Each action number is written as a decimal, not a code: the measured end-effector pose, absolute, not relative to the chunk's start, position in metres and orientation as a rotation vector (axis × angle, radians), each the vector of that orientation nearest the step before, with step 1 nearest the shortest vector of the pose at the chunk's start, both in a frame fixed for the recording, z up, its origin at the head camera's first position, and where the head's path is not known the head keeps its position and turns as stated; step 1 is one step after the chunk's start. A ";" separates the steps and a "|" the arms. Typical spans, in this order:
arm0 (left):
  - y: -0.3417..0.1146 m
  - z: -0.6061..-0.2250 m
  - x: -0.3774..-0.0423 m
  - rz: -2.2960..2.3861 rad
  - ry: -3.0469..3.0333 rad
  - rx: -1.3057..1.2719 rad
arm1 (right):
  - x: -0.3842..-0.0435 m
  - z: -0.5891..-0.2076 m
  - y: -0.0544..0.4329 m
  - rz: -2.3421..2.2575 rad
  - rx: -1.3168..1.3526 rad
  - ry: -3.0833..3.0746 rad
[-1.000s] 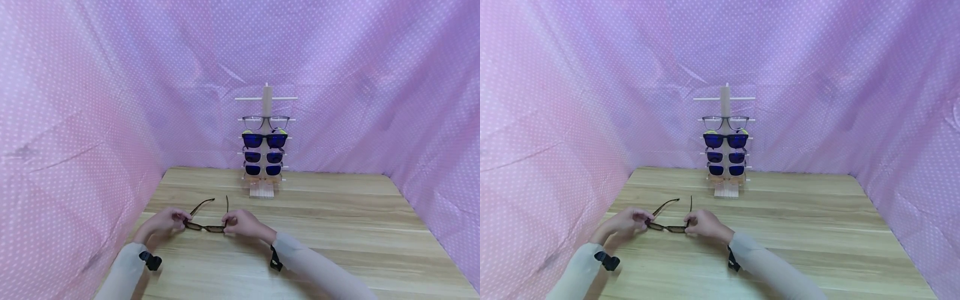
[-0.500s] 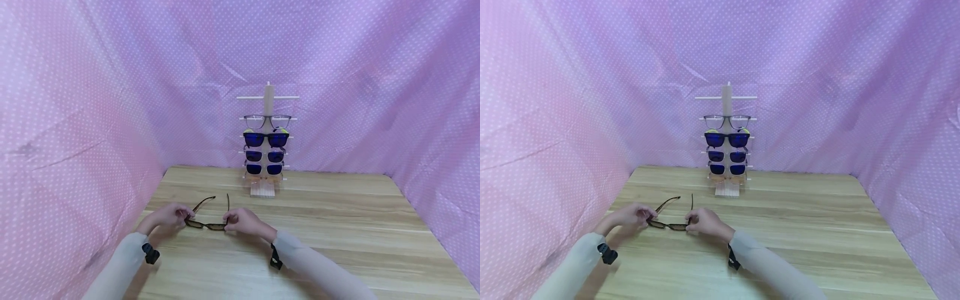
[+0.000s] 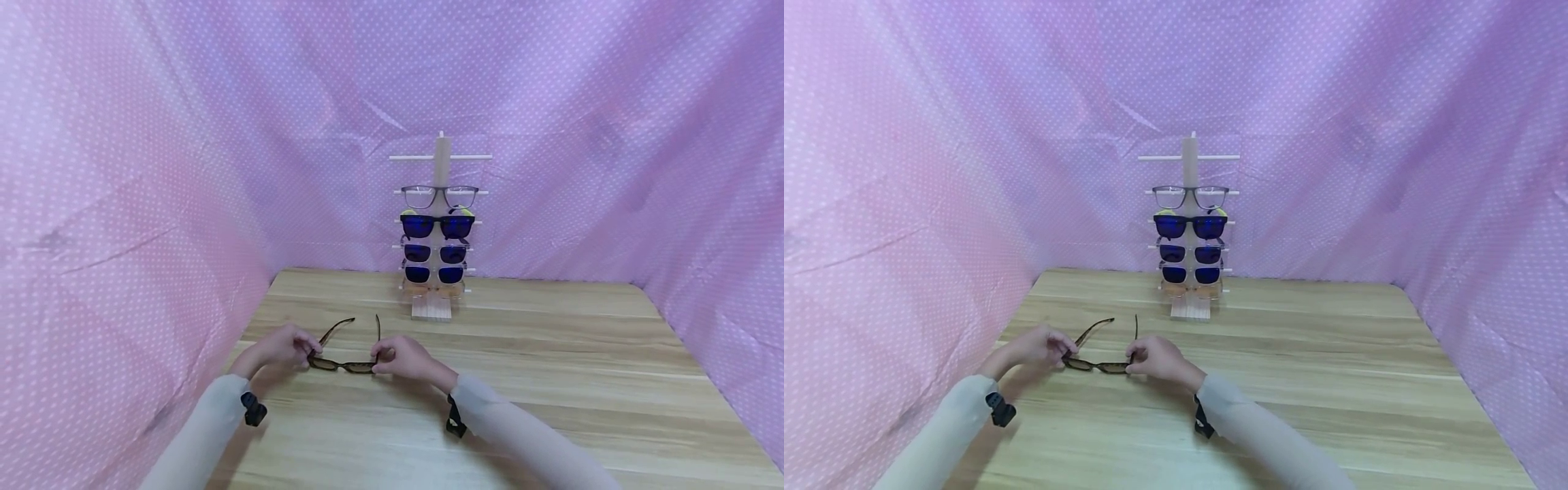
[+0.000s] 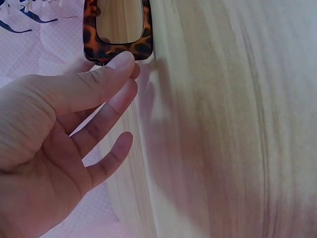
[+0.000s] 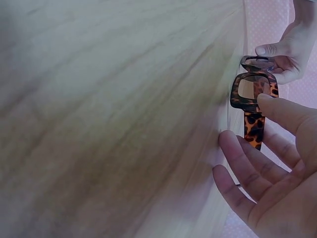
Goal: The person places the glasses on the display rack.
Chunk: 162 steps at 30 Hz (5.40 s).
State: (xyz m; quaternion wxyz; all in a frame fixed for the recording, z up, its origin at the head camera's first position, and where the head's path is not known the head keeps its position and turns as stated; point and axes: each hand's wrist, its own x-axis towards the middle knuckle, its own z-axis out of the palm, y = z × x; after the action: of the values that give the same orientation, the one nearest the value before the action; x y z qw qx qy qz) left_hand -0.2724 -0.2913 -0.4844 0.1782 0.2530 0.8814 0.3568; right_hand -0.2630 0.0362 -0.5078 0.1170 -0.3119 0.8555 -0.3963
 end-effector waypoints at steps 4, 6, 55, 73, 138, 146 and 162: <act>-0.290 -0.485 -0.271 1.024 2.508 0.696 | -0.262 -0.507 0.037 -1.172 -0.904 2.499; -0.290 -0.485 -0.270 1.041 2.498 0.699 | -0.262 -0.507 0.037 -1.180 -0.904 2.489; -0.297 -0.451 -0.251 1.410 2.466 0.614 | -0.293 -0.422 0.043 -1.252 -1.013 2.475; -0.284 -0.419 -0.252 1.515 2.623 0.786 | -0.292 -0.367 0.059 -1.221 -1.066 2.534; -0.191 -0.258 -0.265 1.412 3.013 1.286 | -0.284 -0.256 0.166 -1.576 -1.225 2.629; -0.176 -0.250 -0.268 1.404 3.018 1.257 | -0.281 -0.250 0.180 -1.608 -1.189 2.667; -0.147 -0.241 -0.283 1.486 2.938 1.342 | -0.277 -0.237 0.205 -1.681 -1.134 2.705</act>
State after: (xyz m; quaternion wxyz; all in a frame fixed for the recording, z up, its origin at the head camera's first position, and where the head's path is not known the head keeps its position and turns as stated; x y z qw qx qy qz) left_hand -0.2828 -0.1465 -0.2409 -0.2054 0.3694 0.8087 0.4091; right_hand -0.2771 0.2051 -0.2375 -0.1190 -0.3331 0.7944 -0.4937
